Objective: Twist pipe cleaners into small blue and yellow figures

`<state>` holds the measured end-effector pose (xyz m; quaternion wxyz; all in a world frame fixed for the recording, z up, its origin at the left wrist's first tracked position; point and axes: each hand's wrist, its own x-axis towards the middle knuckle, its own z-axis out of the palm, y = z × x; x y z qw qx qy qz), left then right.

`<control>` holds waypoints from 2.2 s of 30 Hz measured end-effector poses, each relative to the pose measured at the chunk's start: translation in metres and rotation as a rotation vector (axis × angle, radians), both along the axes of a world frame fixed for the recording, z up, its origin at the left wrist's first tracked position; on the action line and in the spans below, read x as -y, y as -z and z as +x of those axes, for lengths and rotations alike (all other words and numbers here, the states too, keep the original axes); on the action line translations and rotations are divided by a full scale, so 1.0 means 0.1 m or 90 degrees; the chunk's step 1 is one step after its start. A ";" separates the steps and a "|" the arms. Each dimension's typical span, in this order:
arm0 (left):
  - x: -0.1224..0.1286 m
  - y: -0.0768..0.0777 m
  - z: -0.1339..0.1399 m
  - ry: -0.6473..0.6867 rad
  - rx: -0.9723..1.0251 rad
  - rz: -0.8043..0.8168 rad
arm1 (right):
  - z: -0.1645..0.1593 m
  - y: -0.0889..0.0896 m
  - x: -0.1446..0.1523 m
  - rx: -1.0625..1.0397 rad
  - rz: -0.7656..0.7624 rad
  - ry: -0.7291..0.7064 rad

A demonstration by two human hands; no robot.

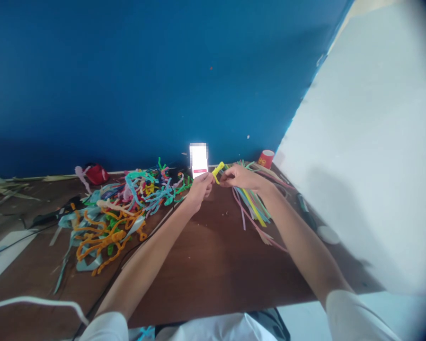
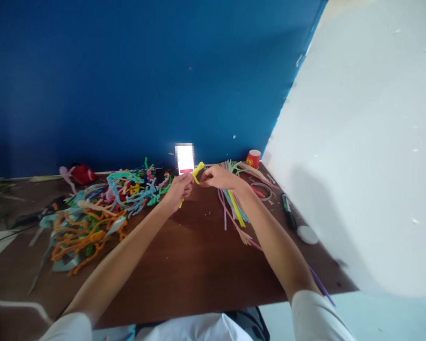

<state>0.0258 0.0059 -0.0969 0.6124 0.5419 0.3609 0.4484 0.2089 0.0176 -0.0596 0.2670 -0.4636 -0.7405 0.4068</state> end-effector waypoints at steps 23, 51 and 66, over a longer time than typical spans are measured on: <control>0.04 0.04 0.05 -0.062 -0.115 0.112 | -0.06 0.03 -0.02 -0.120 -0.041 0.042; 0.02 -0.07 -0.02 -0.101 -0.100 0.108 | -0.24 0.00 0.11 -0.127 0.167 0.146; 0.03 -0.19 -0.23 0.353 -0.102 -0.009 | 0.01 -0.19 0.11 -0.110 0.115 -0.162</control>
